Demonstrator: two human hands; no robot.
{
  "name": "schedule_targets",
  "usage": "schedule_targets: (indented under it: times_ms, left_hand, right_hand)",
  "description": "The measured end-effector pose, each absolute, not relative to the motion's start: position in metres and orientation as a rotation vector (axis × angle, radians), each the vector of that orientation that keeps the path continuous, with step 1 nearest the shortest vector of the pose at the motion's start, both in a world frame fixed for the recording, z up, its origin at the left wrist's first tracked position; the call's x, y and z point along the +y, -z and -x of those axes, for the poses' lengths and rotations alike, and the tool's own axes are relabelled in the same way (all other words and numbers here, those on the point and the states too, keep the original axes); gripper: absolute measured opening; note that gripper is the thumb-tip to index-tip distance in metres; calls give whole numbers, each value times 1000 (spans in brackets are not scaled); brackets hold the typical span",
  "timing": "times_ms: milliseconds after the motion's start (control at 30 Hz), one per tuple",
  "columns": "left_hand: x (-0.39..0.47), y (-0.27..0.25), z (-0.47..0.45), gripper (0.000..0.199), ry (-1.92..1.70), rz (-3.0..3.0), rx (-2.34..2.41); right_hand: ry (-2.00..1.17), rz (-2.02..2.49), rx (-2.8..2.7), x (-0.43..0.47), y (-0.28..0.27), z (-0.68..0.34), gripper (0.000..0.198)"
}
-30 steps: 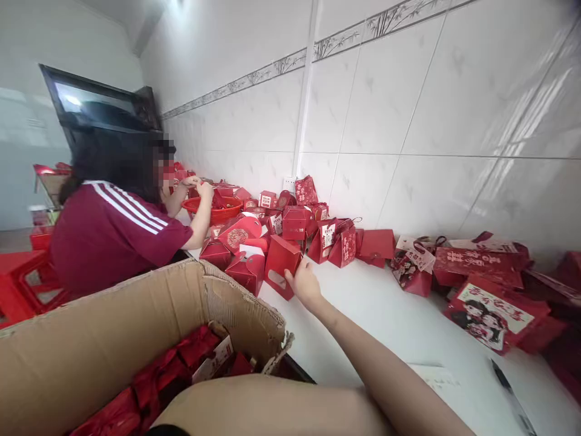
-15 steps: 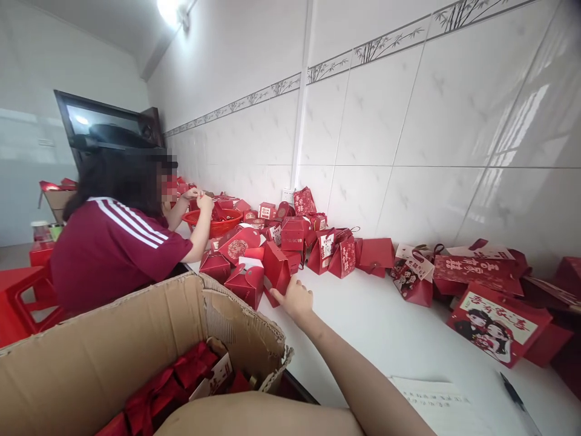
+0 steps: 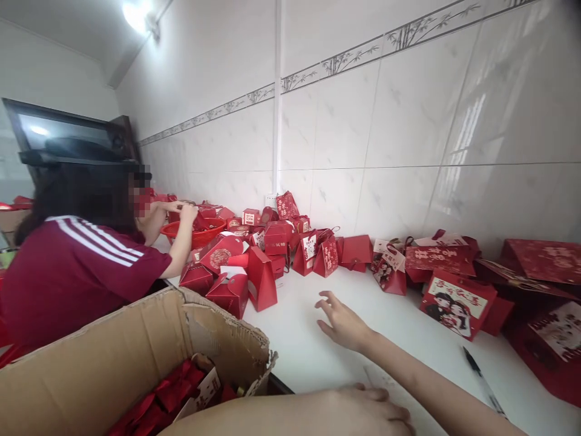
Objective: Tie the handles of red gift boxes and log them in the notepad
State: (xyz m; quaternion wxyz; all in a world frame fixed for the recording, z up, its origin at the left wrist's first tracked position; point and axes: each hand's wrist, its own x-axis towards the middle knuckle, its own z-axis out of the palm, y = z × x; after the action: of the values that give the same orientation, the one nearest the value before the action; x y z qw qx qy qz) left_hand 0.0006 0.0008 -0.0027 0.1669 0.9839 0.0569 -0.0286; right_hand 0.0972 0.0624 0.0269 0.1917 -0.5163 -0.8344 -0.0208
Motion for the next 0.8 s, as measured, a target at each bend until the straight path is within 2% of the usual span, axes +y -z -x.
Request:
schedule_targets:
  times_ms: [100, 267, 367, 500, 667, 800]
  left_hand:
    - [1, 4, 1, 42, 135, -2870, 129]
    - [-2, -11, 9, 54, 126, -2827, 105]
    - [-3, -23, 12, 65, 214, -2773, 129]
    - [-2, -22, 15, 68, 187, -2758, 159]
    - [2, -12, 14, 67, 139, -2817, 124]
    - [4, -7, 7, 47, 199, -2864, 120]
  right_hand:
    - [146, 1603, -2174, 45, -15, -167, 16]
    - [270, 1662, -1928, 18, -6, -263, 18]
    - [278, 1664, -1979, 5, -5, -286, 20]
    - [282, 1801, -2117, 5, -7, -285, 24]
    - [256, 1879, -2252, 35, -20, -274, 47]
    - [282, 1968, -2268, 77, -36, -264, 50]
